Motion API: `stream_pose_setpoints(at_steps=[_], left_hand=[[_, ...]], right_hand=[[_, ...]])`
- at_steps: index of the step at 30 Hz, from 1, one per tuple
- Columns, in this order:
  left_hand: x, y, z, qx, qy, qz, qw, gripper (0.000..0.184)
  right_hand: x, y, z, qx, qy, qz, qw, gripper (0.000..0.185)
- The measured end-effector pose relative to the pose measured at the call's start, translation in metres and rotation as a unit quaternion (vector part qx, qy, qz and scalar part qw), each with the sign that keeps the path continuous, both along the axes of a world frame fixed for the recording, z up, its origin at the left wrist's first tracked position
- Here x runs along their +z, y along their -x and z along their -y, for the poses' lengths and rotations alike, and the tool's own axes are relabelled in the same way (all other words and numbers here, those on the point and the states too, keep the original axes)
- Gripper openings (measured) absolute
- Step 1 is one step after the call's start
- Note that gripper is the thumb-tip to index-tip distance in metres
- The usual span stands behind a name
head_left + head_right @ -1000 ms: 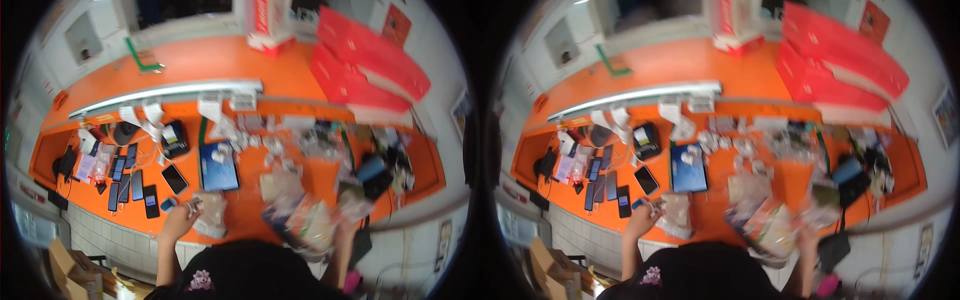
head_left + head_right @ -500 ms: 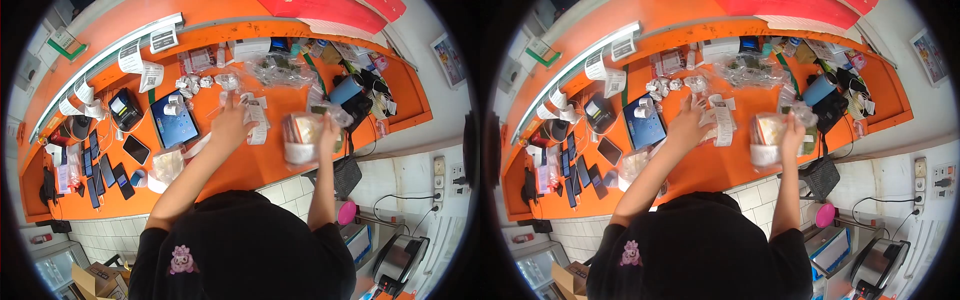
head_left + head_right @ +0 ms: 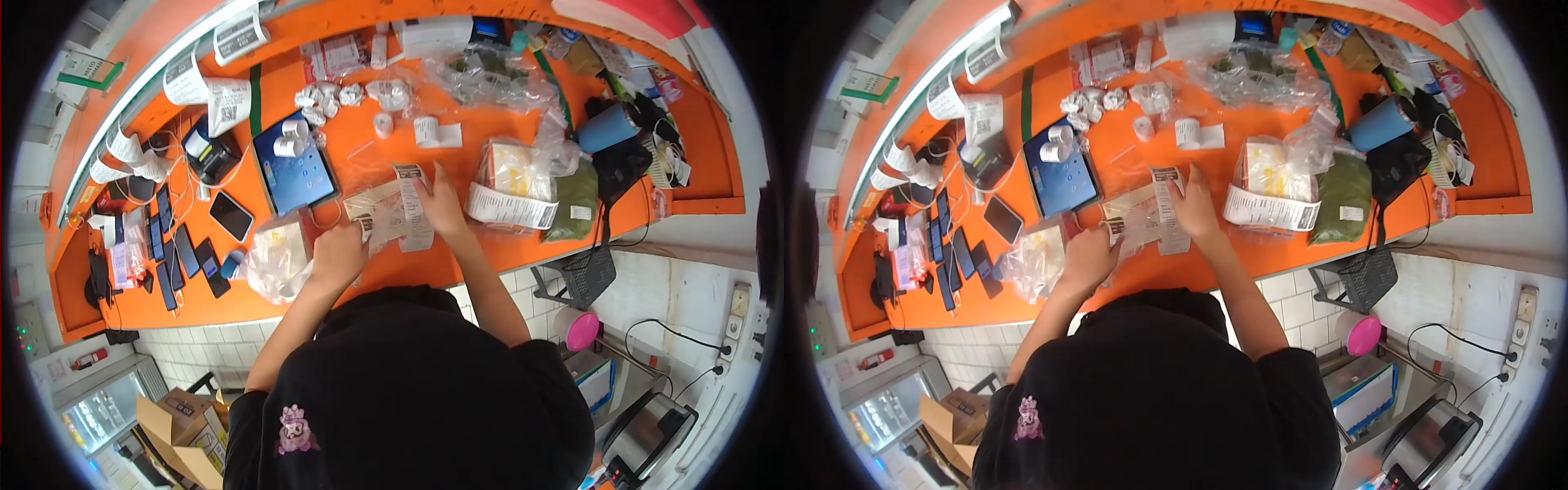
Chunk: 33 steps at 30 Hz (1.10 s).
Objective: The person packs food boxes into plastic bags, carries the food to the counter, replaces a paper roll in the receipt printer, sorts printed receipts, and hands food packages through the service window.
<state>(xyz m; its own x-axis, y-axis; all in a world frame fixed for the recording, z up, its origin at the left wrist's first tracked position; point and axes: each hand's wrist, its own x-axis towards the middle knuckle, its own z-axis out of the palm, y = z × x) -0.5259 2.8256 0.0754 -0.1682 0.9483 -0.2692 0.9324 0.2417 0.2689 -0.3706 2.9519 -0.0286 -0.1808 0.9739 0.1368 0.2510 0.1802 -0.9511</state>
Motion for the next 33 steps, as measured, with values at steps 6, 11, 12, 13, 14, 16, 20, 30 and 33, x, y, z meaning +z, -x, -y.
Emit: stream_pose_setpoints(at_steps=[6,11,12,13,14,16,20,30,33], left_hand=[[0.001,0.009,0.019,0.056,0.076,0.038,0.995,0.038],[-0.001,0.011,0.022,0.106,0.070,0.081,0.989,0.042],[0.001,0.011,0.022,0.110,0.077,0.087,0.987,0.042],[0.002,0.011,0.021,0.114,0.083,0.092,0.986,0.042],[0.001,0.011,0.021,0.118,0.082,0.094,0.985,0.042],[-0.001,0.012,0.023,0.105,0.072,0.084,0.988,0.036],[0.004,0.011,0.022,0.113,0.082,0.085,0.986,0.036],[0.003,0.013,0.031,0.067,0.057,0.099,0.991,0.037],[-0.007,0.017,0.036,0.057,0.030,0.101,0.993,0.036]], right_hand=[[-0.041,0.004,-0.010,0.157,0.085,0.018,0.984,0.029],[-0.033,0.002,-0.009,0.178,0.081,-0.120,0.973,0.031],[-0.031,0.001,-0.009,0.181,0.083,-0.117,0.973,0.031],[-0.028,-0.001,-0.010,0.200,0.109,-0.127,0.965,0.036],[-0.026,-0.002,-0.011,0.218,0.134,-0.137,0.957,0.040],[-0.026,-0.004,-0.012,0.223,0.145,-0.130,0.955,0.041],[-0.031,-0.005,-0.015,0.235,0.195,-0.150,0.940,0.044],[-0.012,-0.001,-0.015,0.264,0.285,-0.185,0.903,0.047],[-0.011,0.001,-0.015,0.266,0.273,-0.166,0.909,0.047]])
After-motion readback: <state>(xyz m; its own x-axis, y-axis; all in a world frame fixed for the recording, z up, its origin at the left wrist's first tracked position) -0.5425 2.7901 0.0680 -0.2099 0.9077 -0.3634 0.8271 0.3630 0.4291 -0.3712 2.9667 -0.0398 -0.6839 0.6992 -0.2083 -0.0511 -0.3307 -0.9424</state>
